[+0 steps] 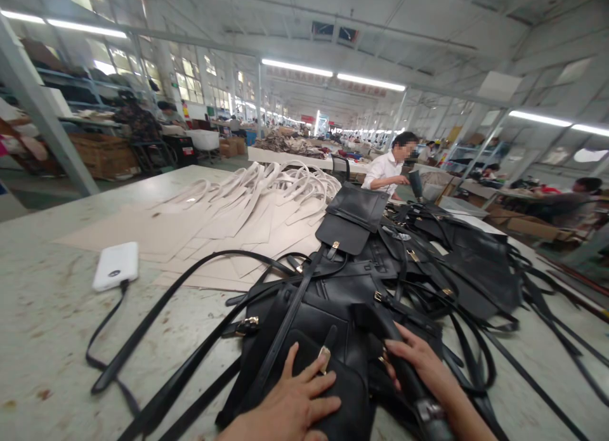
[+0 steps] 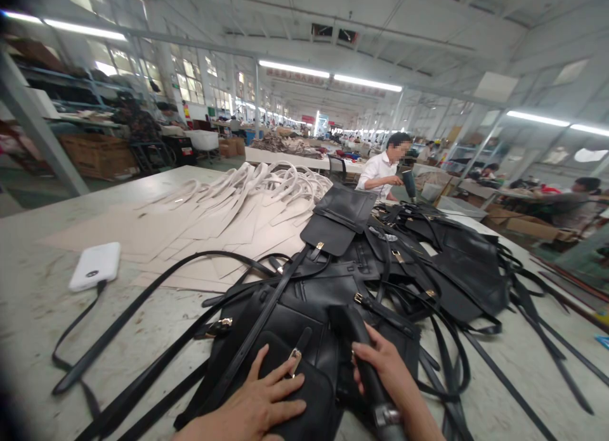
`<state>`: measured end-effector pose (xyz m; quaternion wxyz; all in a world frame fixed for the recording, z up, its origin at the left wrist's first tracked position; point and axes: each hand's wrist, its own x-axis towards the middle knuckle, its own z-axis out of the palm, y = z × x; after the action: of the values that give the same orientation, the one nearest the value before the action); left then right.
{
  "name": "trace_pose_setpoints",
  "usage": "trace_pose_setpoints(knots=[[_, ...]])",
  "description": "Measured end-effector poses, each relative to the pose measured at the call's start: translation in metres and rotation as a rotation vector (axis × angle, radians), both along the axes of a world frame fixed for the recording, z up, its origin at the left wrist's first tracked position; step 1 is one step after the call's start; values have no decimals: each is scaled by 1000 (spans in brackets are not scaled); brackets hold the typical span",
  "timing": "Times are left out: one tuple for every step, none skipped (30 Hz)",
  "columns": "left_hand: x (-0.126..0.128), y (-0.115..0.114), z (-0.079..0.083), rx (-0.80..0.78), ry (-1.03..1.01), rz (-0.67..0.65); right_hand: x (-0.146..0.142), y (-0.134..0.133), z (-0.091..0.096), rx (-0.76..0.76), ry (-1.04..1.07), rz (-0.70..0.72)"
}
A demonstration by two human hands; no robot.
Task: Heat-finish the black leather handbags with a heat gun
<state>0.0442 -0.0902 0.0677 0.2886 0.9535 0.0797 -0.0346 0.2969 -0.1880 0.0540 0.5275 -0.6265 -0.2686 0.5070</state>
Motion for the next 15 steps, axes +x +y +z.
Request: trace_pose_setpoints(knots=[[0,1,-2,8,-12,12,-3,-6,0,-17,-4,18],[1,1,-5,14,-25,24,-6,-11,0,-37,-19,25],[1,2,-9,18,-40,33,-8,-13,0,-57,-45,18],[2,2,-13,19,-55,31,-10,-14,1,-74,-83,-3],[3,2,-18,15,-72,19,-12,-12,2,-83,-133,-36],[5,2,-23,10,-91,-2,-14,-8,3,-87,-186,-72],[6,1,-28,4,-110,-30,-16,-3,6,-83,-237,-107],[7,1,-32,-3,-128,-55,-20,2,9,-70,-274,-123],[8,0,-35,-6,-144,-69,-24,7,13,-56,-300,-120],[8,0,-37,-3,-153,-73,-28,10,18,-45,-310,-92],[7,1,-37,7,-157,-55,-33,12,22,-42,-301,-37],[5,2,-36,26,-152,-5,-38,13,26,-42,-273,34],[3,4,-35,57,-139,82,-42,14,29,-42,-235,110],[-1,6,-32,101,-117,199,-45,14,31,-41,-189,175],[-5,9,-30,150,-85,331,-48,16,32,-36,-148,226]])
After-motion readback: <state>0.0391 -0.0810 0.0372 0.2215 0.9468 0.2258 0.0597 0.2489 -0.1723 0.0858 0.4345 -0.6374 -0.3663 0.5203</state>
